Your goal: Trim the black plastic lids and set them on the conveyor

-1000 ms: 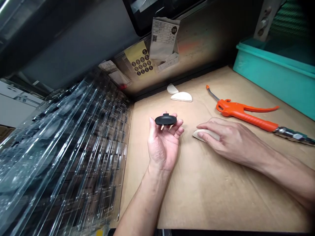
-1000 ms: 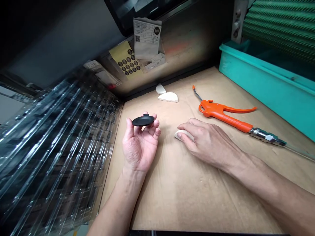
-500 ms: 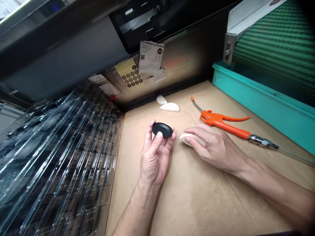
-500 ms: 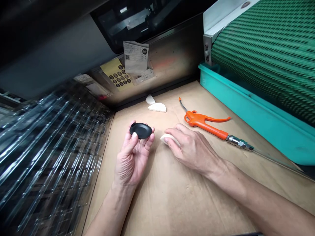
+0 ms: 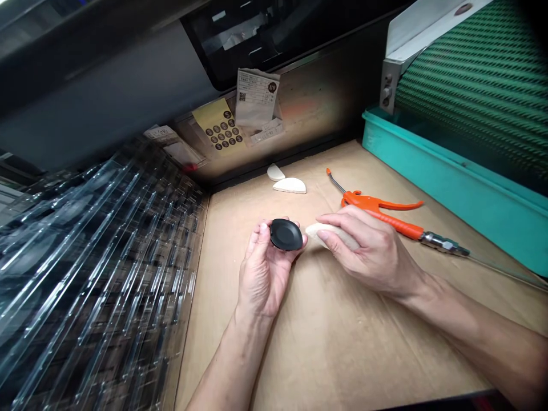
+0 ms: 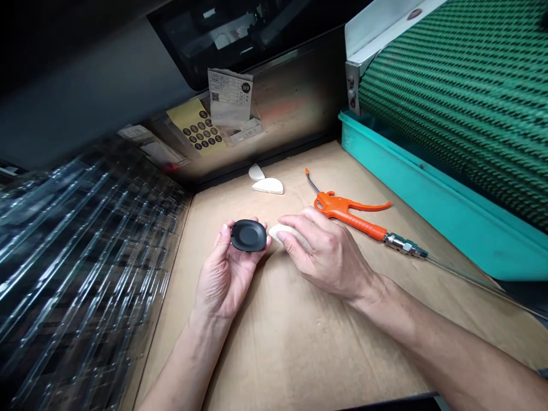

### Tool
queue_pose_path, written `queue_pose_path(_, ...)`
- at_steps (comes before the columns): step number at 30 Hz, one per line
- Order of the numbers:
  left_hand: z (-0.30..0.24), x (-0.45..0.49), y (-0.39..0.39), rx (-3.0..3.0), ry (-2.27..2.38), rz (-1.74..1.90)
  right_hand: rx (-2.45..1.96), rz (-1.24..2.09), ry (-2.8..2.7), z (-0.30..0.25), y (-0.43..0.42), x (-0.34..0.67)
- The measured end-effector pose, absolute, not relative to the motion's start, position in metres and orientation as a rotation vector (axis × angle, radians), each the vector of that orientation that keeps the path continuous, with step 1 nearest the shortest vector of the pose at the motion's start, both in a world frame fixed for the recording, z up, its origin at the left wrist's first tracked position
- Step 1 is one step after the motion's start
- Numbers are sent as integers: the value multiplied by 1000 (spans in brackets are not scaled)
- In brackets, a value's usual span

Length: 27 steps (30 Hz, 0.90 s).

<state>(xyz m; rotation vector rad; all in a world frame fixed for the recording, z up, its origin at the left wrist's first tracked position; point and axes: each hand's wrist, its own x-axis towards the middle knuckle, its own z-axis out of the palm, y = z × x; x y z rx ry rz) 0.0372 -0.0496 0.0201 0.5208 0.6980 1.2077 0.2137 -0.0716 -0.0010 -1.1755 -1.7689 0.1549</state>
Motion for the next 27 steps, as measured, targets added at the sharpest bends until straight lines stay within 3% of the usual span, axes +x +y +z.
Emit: queue_pose_path(27, 17, 44, -57, 675, 709, 1149, -1096, 315, -1759, 0, -77, 203)
